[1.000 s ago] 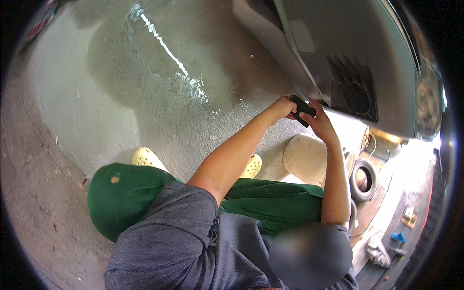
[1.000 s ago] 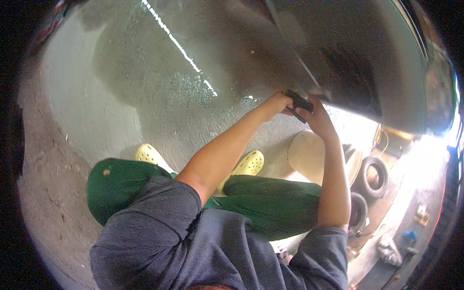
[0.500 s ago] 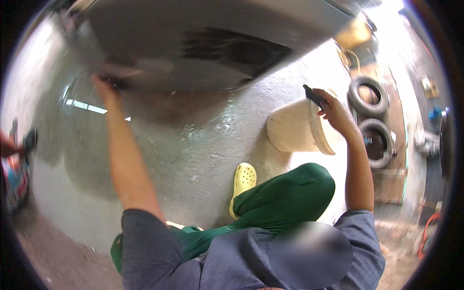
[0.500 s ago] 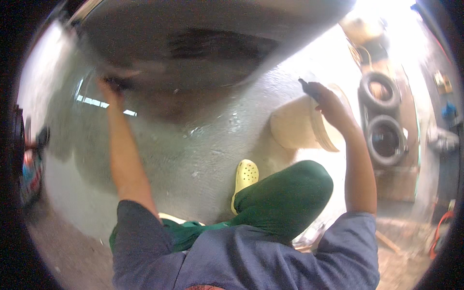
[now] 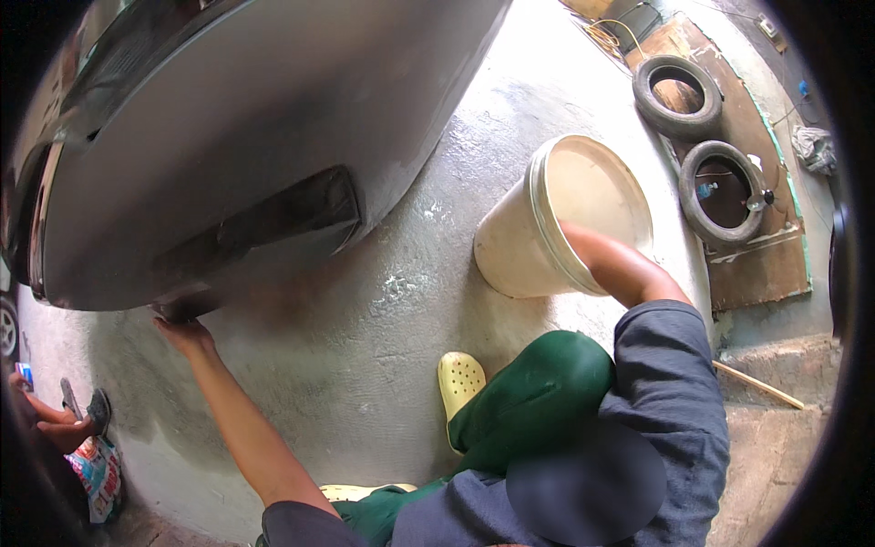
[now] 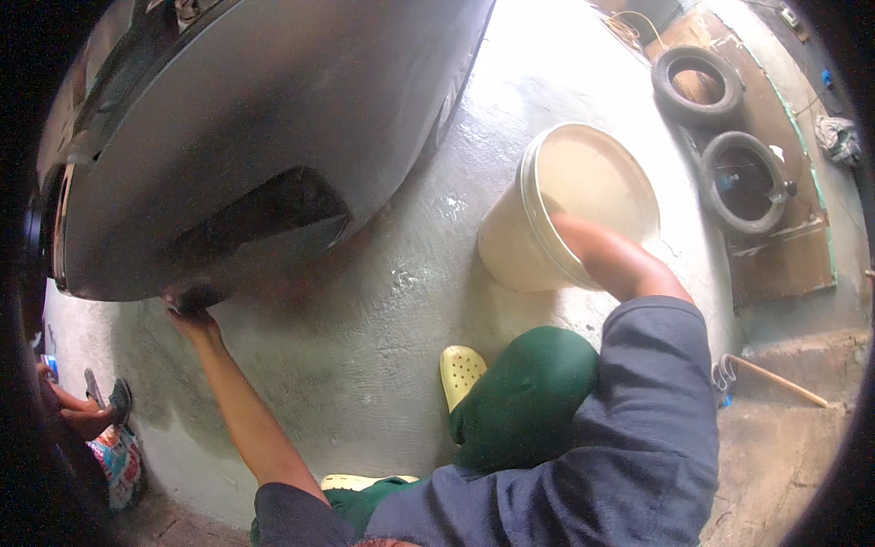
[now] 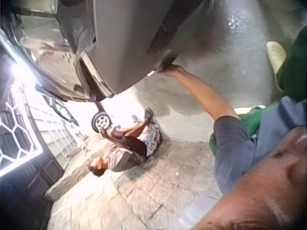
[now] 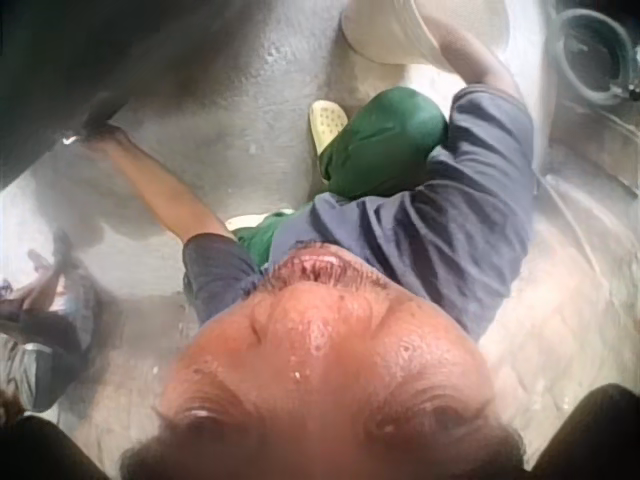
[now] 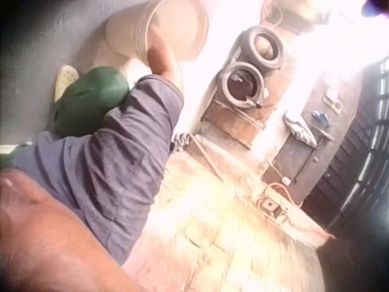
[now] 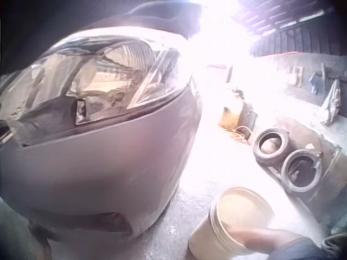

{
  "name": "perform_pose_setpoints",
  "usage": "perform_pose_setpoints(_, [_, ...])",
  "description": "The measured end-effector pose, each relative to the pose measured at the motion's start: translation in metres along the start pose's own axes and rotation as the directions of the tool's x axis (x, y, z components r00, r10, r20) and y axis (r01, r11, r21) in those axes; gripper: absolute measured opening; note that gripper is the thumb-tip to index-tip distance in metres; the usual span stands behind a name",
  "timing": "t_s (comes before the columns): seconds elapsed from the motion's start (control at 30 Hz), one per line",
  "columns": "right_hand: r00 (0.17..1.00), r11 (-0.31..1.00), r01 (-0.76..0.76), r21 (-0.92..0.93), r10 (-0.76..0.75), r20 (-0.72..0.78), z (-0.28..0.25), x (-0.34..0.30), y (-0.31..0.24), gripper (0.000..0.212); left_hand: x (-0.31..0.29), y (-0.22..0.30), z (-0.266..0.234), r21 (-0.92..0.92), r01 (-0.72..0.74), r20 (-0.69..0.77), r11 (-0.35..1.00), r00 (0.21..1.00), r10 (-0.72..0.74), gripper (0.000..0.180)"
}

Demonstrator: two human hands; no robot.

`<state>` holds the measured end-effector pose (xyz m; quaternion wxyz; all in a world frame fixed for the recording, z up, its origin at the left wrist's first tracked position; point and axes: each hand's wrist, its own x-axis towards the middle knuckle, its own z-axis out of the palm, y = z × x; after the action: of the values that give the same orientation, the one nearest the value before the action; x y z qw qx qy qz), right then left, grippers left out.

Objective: The person scrubs the lower front bumper of a car using a small abrasive pad, repeatedly dipping it into a bucket of water. They work along the bumper's edge and lower surface, occasionally switching hands and adjusting their position while seated on the floor.

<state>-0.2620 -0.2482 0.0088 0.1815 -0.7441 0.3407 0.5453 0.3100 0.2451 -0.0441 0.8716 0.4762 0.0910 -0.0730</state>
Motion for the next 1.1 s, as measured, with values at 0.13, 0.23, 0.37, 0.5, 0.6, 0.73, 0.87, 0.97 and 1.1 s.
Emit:
perform_pose_setpoints(0.13, [0.994,0.993,0.084,-0.077,-0.078,0.072,0.014,0.045,0.005,0.046,-0.023,0.009,0.009,-0.032,-0.019,-0.012,0.999,1.000,0.019,0.067])
perform_pose_setpoints(0.23, [0.987,0.986,0.138,-0.091,-0.129,0.096,0.026,0.064,0.013,0.047,-0.038,0.014,0.014,-0.105,0.037,-0.057,0.994,0.997,-0.043,0.067])
perform_pose_setpoints(0.37, [0.977,0.974,0.195,-0.120,-0.183,0.106,0.027,0.070,0.025,0.047,-0.044,0.002,0.006,-0.253,0.112,0.020,0.961,0.994,-0.111,0.075])
perform_pose_setpoints(0.5, [0.969,0.958,0.245,-0.147,-0.238,0.063,0.036,0.058,0.045,0.048,-0.089,-0.044,0.035,-0.400,0.253,0.081,0.881,0.967,-0.241,0.083])
perform_pose_setpoints(0.6, [0.842,0.817,0.449,-0.361,-0.522,-0.134,0.009,0.020,0.078,0.049,-0.124,-0.077,0.057,-0.428,0.361,0.181,0.828,0.933,-0.312,0.086])
perform_pose_setpoints(0.73, [0.665,0.796,0.606,0.000,-0.506,-0.549,-0.065,-0.097,0.075,0.042,-0.127,-0.080,0.063,-0.544,0.410,0.189,0.732,0.910,-0.369,0.084])
perform_pose_setpoints(0.87, [0.863,0.180,0.506,0.844,-0.112,-0.493,-0.104,-0.224,0.004,0.029,-0.106,-0.067,0.067,-0.554,0.442,-0.006,0.705,0.845,-0.535,0.078])
perform_pose_setpoints(0.97, [0.774,0.662,0.623,0.417,-0.445,-0.451,-0.137,-0.238,-0.121,0.031,-0.073,-0.078,0.056,-0.580,0.401,-0.009,0.709,0.867,-0.498,0.072])
perform_pose_setpoints(1.1, [0.640,0.718,0.696,0.012,-0.613,-0.463,-0.109,-0.173,-0.359,0.049,-0.075,-0.084,0.056,-0.553,0.391,0.150,0.735,0.915,-0.374,0.072])
